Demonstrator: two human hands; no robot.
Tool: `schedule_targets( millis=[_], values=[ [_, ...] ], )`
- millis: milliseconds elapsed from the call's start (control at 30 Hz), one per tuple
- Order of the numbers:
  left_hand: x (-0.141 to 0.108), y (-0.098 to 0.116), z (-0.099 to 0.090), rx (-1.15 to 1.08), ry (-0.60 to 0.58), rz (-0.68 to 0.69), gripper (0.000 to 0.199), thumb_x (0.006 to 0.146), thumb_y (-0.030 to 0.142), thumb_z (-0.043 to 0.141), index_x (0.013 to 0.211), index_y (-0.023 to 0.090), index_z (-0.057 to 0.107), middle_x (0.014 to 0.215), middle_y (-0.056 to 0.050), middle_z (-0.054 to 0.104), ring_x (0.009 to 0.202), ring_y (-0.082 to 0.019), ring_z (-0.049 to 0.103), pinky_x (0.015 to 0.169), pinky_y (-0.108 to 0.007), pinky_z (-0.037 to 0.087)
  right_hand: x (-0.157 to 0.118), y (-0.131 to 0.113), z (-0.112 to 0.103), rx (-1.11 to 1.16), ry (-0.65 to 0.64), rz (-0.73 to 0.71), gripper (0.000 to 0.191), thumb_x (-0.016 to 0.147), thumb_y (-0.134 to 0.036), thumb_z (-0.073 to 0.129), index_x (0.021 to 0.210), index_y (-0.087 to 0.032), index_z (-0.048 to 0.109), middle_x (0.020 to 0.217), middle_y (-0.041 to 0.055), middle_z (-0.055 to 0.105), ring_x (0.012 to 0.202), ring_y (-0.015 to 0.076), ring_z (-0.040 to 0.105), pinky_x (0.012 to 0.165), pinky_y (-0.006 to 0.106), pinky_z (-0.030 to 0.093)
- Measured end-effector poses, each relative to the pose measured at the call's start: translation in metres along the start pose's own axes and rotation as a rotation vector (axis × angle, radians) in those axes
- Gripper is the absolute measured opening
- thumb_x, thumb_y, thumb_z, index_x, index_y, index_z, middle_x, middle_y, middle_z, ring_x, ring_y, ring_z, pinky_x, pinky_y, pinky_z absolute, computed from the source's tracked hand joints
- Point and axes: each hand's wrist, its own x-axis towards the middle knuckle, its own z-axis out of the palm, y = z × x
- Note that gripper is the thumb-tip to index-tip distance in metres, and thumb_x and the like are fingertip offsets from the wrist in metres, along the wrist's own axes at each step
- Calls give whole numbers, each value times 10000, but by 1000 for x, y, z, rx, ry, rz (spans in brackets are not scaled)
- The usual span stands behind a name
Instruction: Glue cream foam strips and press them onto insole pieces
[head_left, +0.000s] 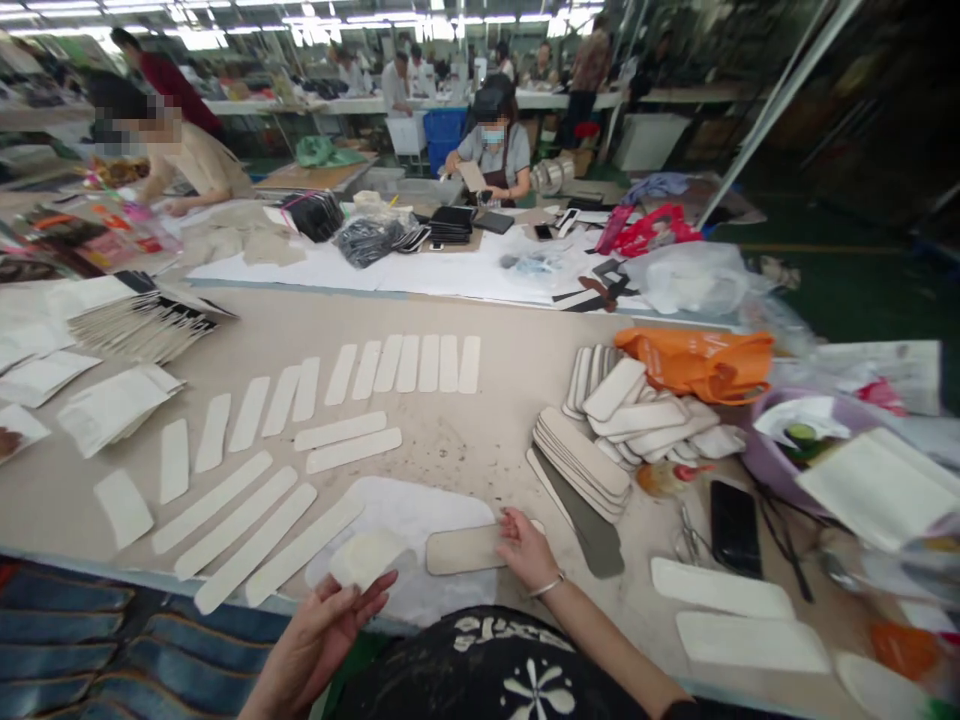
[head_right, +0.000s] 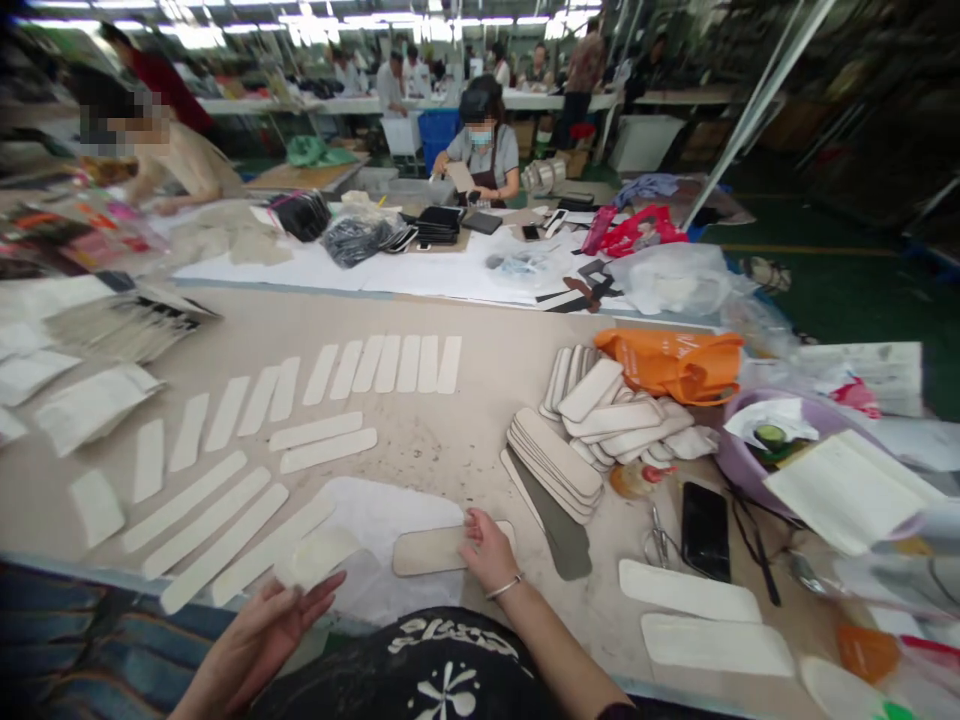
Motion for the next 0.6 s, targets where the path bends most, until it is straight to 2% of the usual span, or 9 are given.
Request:
schedule_targets(
  millis=[100, 233, 300, 400, 500, 600],
  values=[
    [-2, 0, 26, -132, -120, -79, 265, 603, 247, 781, 841, 235, 665, 1077, -29, 689, 1094, -311, 587, 842, -371, 528, 5, -5, 8, 107, -11, 37, 692, 536, -117, 672, 1181, -246, 458, 1102, 67, 582, 851, 168, 618, 776, 372, 530],
    [6, -5, 38, -195, -186, -205, 218, 594, 203, 793, 781, 242, 687, 1038, -10, 705, 1077, -300, 599, 845, -345, 534, 4, -11, 9, 256, 0, 31, 786, 481, -139, 733, 1193, -266, 423, 1178, 83, 548, 813, 165, 633, 716, 368, 546],
    [11, -8, 38, -217, -187, -254, 186, 571, 190, 807, 707, 226, 685, 1003, -9, 715, 1061, -303, 608, 836, -335, 542, 3, -14, 7, 351, 50, -10, 709, 501, -199, 747, 1144, -265, 454, 1154, 74, 576, 804, 172, 644, 713, 367, 551],
    [16, -13, 34, -228, -159, -318, 194, 529, 180, 827, 641, 202, 671, 940, -29, 727, 1021, -314, 628, 792, -326, 560, 4, -16, -2, 413, 174, -67, 448, 576, -304, 727, 976, -241, 536, 972, 42, 654, 820, 187, 650, 760, 362, 544],
    [19, -16, 28, -182, -100, -330, 182, 565, 143, 804, 684, 196, 676, 941, -49, 723, 965, -285, 655, 773, -317, 564, 3, -17, -16, 372, 295, -88, 268, 662, -380, 664, 870, -230, 588, 832, 29, 670, 780, 183, 648, 738, 340, 548],
    [22, -20, 27, -95, -36, -277, 238, 575, 127, 797, 766, 192, 672, 898, -54, 718, 832, -231, 687, 728, -305, 566, -4, -23, -36, 291, 360, -119, 206, 706, -383, 637, 839, -226, 651, 794, 28, 671, 684, 165, 633, 663, 314, 549]
  ],
)
